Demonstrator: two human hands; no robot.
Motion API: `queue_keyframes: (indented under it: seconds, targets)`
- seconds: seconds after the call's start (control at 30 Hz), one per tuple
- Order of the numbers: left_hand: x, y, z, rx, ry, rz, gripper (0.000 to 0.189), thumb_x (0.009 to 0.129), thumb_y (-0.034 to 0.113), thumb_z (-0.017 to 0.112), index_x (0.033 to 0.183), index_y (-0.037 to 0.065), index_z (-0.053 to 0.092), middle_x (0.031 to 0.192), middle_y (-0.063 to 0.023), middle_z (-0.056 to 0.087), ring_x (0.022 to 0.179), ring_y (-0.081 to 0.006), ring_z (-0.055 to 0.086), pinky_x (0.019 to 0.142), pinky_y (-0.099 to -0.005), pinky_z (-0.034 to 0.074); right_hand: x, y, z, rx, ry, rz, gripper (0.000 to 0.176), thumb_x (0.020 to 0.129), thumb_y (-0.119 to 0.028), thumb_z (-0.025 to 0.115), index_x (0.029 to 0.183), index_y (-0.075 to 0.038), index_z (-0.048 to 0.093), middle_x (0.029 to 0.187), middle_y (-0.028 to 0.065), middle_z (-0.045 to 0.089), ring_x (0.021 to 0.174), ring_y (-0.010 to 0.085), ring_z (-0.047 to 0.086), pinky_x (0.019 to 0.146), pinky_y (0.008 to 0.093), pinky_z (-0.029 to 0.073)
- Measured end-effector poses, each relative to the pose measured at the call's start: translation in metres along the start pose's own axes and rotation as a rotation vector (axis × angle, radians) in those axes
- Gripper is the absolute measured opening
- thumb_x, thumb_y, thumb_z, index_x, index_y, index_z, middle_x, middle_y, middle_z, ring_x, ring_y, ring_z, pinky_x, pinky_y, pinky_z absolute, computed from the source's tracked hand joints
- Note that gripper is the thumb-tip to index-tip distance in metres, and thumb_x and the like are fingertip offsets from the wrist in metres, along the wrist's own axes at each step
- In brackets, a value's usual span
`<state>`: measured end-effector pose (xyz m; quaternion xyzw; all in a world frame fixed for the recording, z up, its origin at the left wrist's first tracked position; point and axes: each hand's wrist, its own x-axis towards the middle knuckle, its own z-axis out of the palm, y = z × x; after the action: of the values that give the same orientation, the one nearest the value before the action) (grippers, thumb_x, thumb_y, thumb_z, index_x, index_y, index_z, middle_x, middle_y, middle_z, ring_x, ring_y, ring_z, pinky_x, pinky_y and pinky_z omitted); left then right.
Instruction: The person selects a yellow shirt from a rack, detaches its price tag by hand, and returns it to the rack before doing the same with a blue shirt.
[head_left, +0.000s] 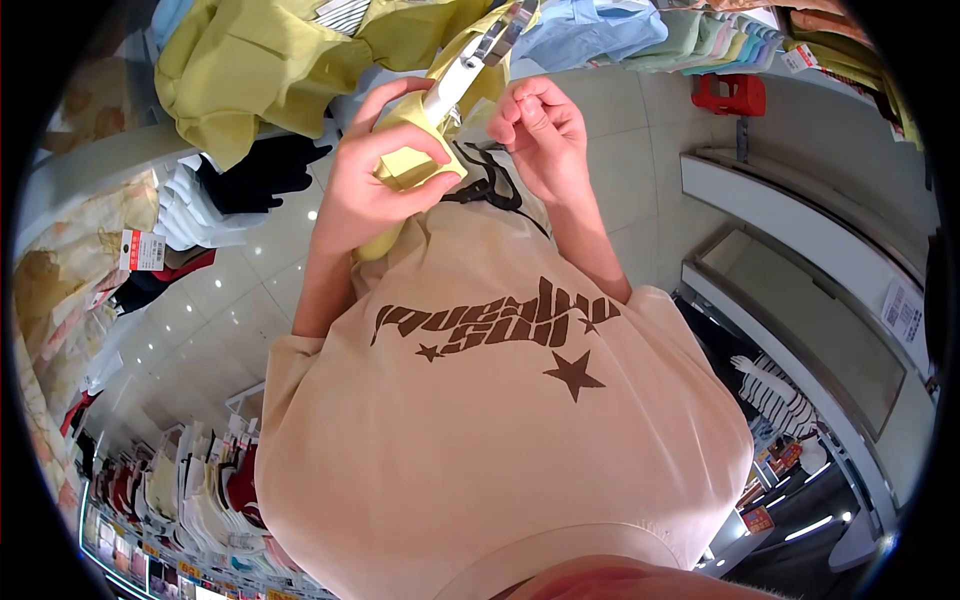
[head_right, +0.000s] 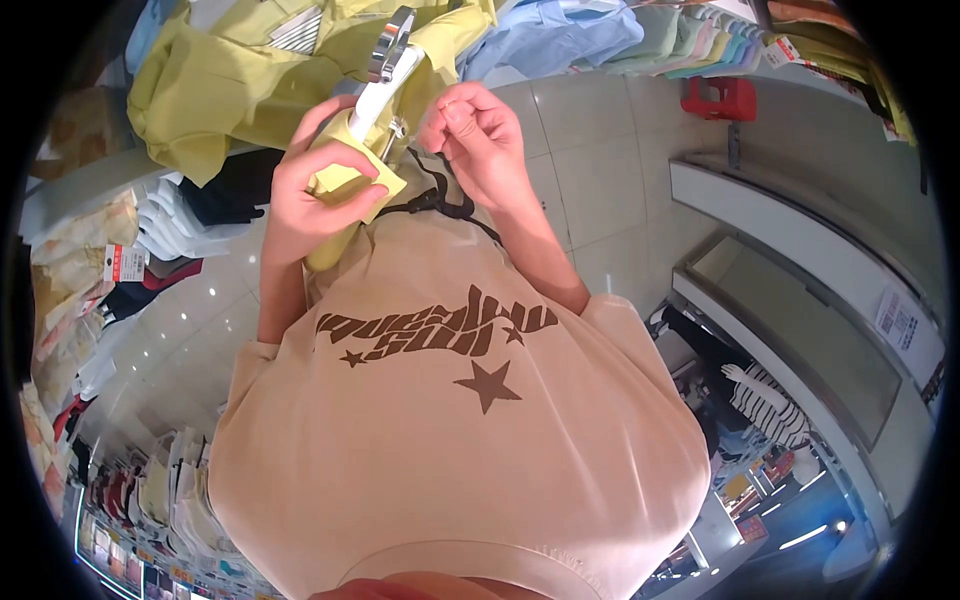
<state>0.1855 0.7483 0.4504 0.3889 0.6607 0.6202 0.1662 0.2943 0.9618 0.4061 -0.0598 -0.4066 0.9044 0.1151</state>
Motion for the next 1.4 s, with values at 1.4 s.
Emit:
queue_keyframes:
  seconds: [1.4]
  targets:
    - [-0.013, -0.023, -0.010, -0.157, -0.131, -0.028, 0.017, 0.077, 0.003, 0.090, 0.088, 0.003, 0.077, 0.148, -0.0201, 0.056, 0.146, -0.0351, 0.047, 0.113, -0.0424, 0.044, -0.011, -0.069, 0.049, -0.428, -0.157, -0.131, 0.008, 0.104, 0.003, 0.064, 0.110, 0.006, 0.068, 0.095, 0.0103, 0.072, 0.087, 0.0158, 0.069, 0.078, 0.0317, 0.058]
